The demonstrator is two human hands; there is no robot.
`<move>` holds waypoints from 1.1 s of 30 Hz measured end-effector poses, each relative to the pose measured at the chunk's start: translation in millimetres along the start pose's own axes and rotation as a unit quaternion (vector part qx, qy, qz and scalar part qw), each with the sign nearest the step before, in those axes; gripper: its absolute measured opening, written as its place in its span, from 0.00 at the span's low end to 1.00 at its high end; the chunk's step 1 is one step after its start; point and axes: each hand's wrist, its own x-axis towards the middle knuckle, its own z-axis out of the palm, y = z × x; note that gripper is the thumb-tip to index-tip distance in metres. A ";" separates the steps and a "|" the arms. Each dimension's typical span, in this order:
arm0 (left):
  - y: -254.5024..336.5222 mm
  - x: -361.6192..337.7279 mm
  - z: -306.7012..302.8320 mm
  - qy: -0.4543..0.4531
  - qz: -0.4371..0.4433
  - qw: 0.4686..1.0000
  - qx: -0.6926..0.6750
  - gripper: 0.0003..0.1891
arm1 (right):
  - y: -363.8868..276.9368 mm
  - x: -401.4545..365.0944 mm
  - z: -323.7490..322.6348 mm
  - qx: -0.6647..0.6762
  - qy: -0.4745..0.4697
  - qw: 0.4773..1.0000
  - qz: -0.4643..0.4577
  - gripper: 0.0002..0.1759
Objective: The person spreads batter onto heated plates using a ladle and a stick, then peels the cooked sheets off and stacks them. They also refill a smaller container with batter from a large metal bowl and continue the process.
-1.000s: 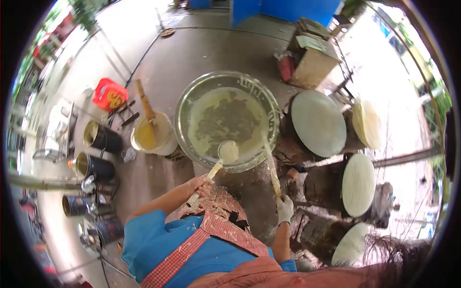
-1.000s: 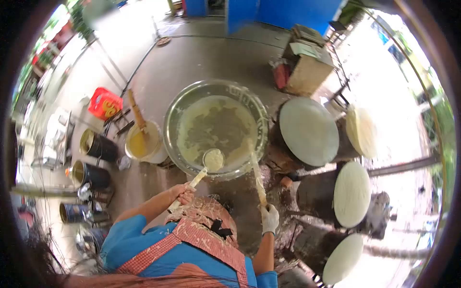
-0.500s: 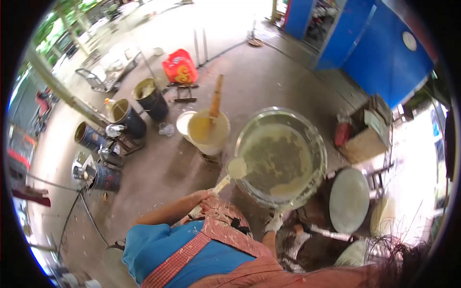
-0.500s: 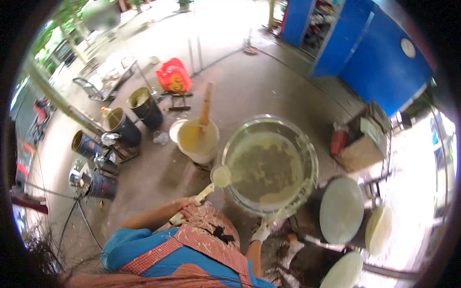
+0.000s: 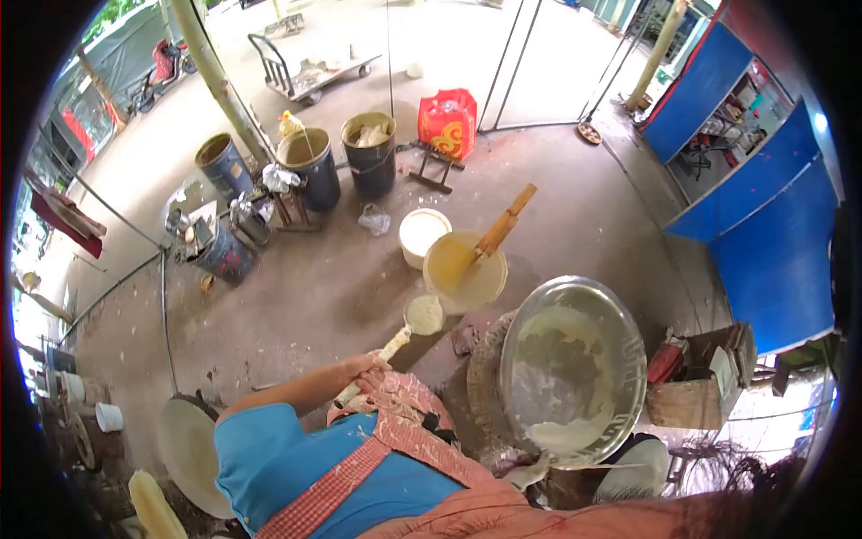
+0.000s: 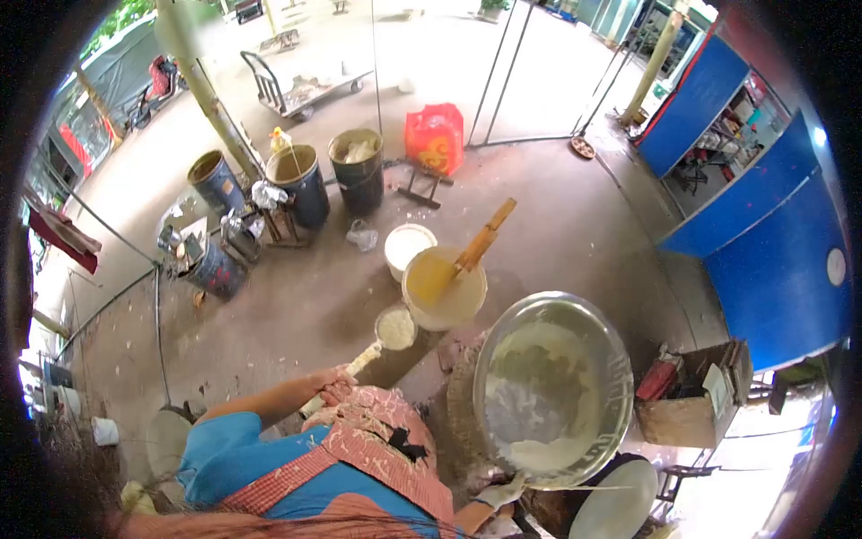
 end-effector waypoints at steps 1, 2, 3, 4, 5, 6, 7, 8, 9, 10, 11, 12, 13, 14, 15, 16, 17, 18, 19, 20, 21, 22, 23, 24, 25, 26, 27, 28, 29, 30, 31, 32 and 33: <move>-7.5 2.3 1.7 0.004 -0.005 1.000 -0.003 0.07 | -12.4 15.8 -8.2 -0.057 -0.035 0.997 0.040 0.18; -14.0 4.8 -7.7 -0.030 -0.002 0.997 -0.064 0.08 | -36.2 16.4 9.3 0.011 -0.034 0.999 -0.035 0.17; -21.4 2.5 -11.8 -0.030 -0.013 0.997 -0.073 0.08 | -68.1 7.4 38.8 0.077 -0.029 0.991 -0.109 0.16; -26.6 2.4 -14.7 -0.017 -0.026 0.988 -0.148 0.03 | -91.4 16.7 49.7 0.049 -0.011 0.985 -0.164 0.14; -31.7 3.5 -17.3 -0.003 -0.040 0.974 -0.222 0.11 | -114.8 26.4 59.4 0.021 0.006 0.975 -0.221 0.12; -36.9 4.2 -21.4 0.000 -0.052 0.968 -0.246 0.13 | -149.4 16.5 78.1 0.005 -0.031 0.987 -0.160 0.12; -41.5 4.1 -24.5 0.004 -0.064 0.961 -0.268 0.14 | -178.9 8.2 89.1 -0.009 -0.065 0.993 -0.097 0.11; -48.0 2.1 -23.0 0.002 -0.083 0.960 -0.269 0.14 | -178.9 37.5 81.3 -0.016 -0.065 0.990 -0.125 0.12; -49.9 -2.3 -18.6 -0.030 -0.034 0.971 -0.233 0.14 | -177.8 66.1 81.5 -0.019 -0.071 0.985 -0.153 0.13; -50.5 -4.5 -16.3 -0.061 0.019 0.978 -0.196 0.14 | -188.0 63.2 91.7 -0.021 -0.066 0.985 -0.159 0.13; -52.8 -4.1 -16.9 -0.064 0.016 0.978 -0.197 0.14 | -202.0 50.7 109.3 -0.016 -0.075 0.983 -0.167 0.14; -55.2 -5.8 -18.8 -0.066 0.020 0.975 -0.211 0.15 | -211.6 41.5 122.0 -0.010 -0.088 0.981 -0.172 0.15; -57.9 -8.9 -21.3 -0.066 0.026 0.971 -0.227 0.16 | -223.3 49.7 124.8 -0.012 -0.095 0.981 -0.170 0.15; -58.0 -11.8 -23.4 -0.065 0.034 0.970 -0.234 0.16 | -240.7 67.1 128.1 -0.068 -0.074 0.993 -0.065 0.13; -56.1 -12.5 -25.0 -0.061 0.031 0.970 -0.232 0.15 | -251.8 75.4 138.7 -0.127 -0.060 0.989 0.039 0.12; -54.5 -14.9 -28.2 -0.057 0.036 0.970 -0.234 0.15 | -256.1 69.4 149.2 -0.106 -0.130 0.981 -0.100 0.12; -54.9 -16.6 -34.0 -0.057 0.064 0.964 -0.251 0.15 | -259.9 60.7 163.8 -0.076 -0.204 0.948 -0.233 0.13; -53.8 -16.1 -40.9 -0.048 0.061 0.969 -0.235 0.14 | -259.6 55.1 191.4 -0.072 -0.241 0.941 -0.226 0.13; -51.8 -19.0 -47.9 -0.038 0.060 0.972 -0.222 0.13 | -262.1 43.9 221.7 -0.087 -0.272 0.934 -0.214 0.12; -49.2 -23.8 -53.8 -0.061 0.067 0.968 -0.234 0.12 | -264.9 31.0 249.7 -0.103 -0.300 0.926 -0.204 0.12; -46.4 -27.4 -58.7 -0.087 0.072 0.963 -0.245 0.12 | -270.2 19.2 274.0 -0.121 -0.326 0.917 -0.197 0.12; -43.0 -35.0 -63.8 -0.089 0.097 0.956 -0.262 0.12 | -277.7 6.4 299.0 -0.141 -0.347 0.907 -0.192 0.12; -37.5 -41.5 -70.1 -0.089 0.104 0.960 -0.245 0.12 | -286.8 -6.9 323.1 -0.159 -0.364 0.898 -0.191 0.12; -29.1 -48.4 -79.7 -0.091 0.110 0.964 -0.226 0.13 | -295.9 -23.9 346.7 -0.175 -0.378 0.889 -0.193 0.12; -23.0 -52.7 -91.5 -0.083 0.122 0.960 -0.236 0.14 | -306.7 -41.9 368.4 -0.193 -0.387 0.880 -0.196 0.12; -16.8 -57.1 -105.8 -0.074 0.125 0.958 -0.247 0.14 | -318.2 -62.1 387.9 -0.210 -0.392 0.872 -0.202 0.11; -9.6 -68.0 -121.0 -0.065 0.125 0.957 -0.255 0.15 | -331.0 -88.2 402.5 -0.226 -0.394 0.866 -0.208 0.11; -0.1 -77.2 -132.9 -0.059 0.137 0.954 -0.260 0.14 | -339.5 -109.7 418.3 -0.239 -0.394 0.861 -0.214 0.11; 11.8 -93.8 -142.3 -0.044 0.142 0.956 -0.254 0.13 | -346.1 -134.8 433.8 -0.253 -0.392 0.857 -0.220 0.11; 21.4 -107.3 -155.3 -0.031 0.149 0.957 -0.247 0.14 | -355.4 -159.2 444.4 -0.270 -0.386 0.853 -0.226 0.11; 32.1 -118.0 -168.8 -0.021 0.155 0.958 -0.241 0.14 | -368.0 -185.9 455.1 -0.289 -0.379 0.848 -0.234 0.11; 38.5 -120.8 -192.1 -0.030 0.153 0.957 -0.246 0.14 | -382.3 -213.0 462.6 -0.310 -0.369 0.842 -0.243 0.11; 41.2 -117.7 -222.2 -0.055 0.098 0.940 -0.322 0.16 | -397.6 -239.8 466.7 -0.333 -0.355 0.837 -0.252 0.11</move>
